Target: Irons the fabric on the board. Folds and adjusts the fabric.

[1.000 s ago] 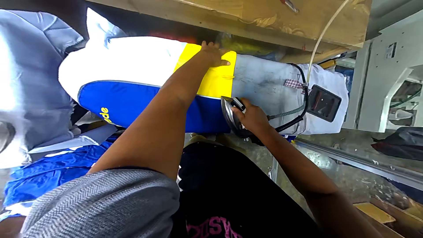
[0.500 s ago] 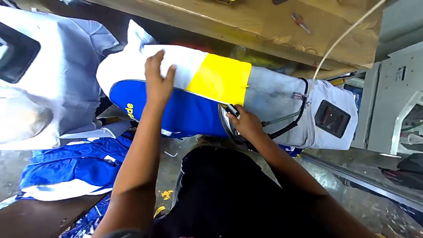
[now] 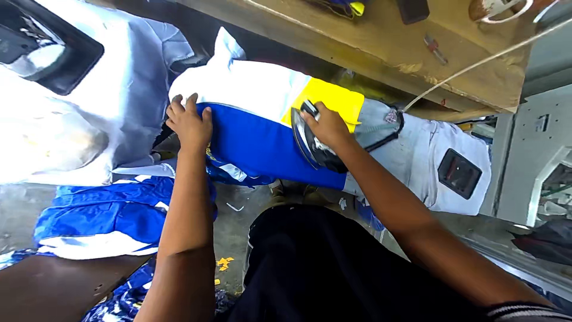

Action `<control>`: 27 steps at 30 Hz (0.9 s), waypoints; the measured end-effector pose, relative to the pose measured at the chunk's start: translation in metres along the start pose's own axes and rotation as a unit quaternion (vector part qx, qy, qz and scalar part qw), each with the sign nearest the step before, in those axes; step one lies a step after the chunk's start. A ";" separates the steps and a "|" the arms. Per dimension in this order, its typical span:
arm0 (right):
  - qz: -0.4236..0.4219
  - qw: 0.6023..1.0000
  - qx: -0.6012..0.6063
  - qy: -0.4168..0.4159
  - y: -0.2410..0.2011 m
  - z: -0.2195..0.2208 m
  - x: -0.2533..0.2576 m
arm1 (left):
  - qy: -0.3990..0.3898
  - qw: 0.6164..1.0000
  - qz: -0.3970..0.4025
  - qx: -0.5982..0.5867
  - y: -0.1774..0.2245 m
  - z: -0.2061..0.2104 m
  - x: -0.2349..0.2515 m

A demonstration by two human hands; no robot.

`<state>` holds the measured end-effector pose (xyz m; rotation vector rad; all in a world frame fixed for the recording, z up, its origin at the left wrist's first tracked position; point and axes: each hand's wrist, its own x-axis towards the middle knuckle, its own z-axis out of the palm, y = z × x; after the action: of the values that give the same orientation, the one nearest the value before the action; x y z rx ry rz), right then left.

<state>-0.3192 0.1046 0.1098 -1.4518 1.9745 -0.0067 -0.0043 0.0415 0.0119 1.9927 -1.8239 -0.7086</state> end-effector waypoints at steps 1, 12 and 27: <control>-0.005 1.000 -0.004 -0.003 0.007 0.005 -0.011 | -0.006 1.000 -0.001 0.006 -0.008 -0.002 0.008; 0.005 0.999 0.005 0.032 -0.051 -0.003 0.049 | 0.009 0.996 -0.083 -0.007 -0.052 0.014 0.052; -0.083 0.993 -0.081 -0.028 -0.028 0.027 -0.008 | -0.027 0.995 -0.095 -0.021 -0.055 0.012 0.057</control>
<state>-0.2808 0.1109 0.1039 -1.6993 1.8391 0.1232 0.0367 -0.0083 -0.0364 2.1585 -1.6472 -0.8576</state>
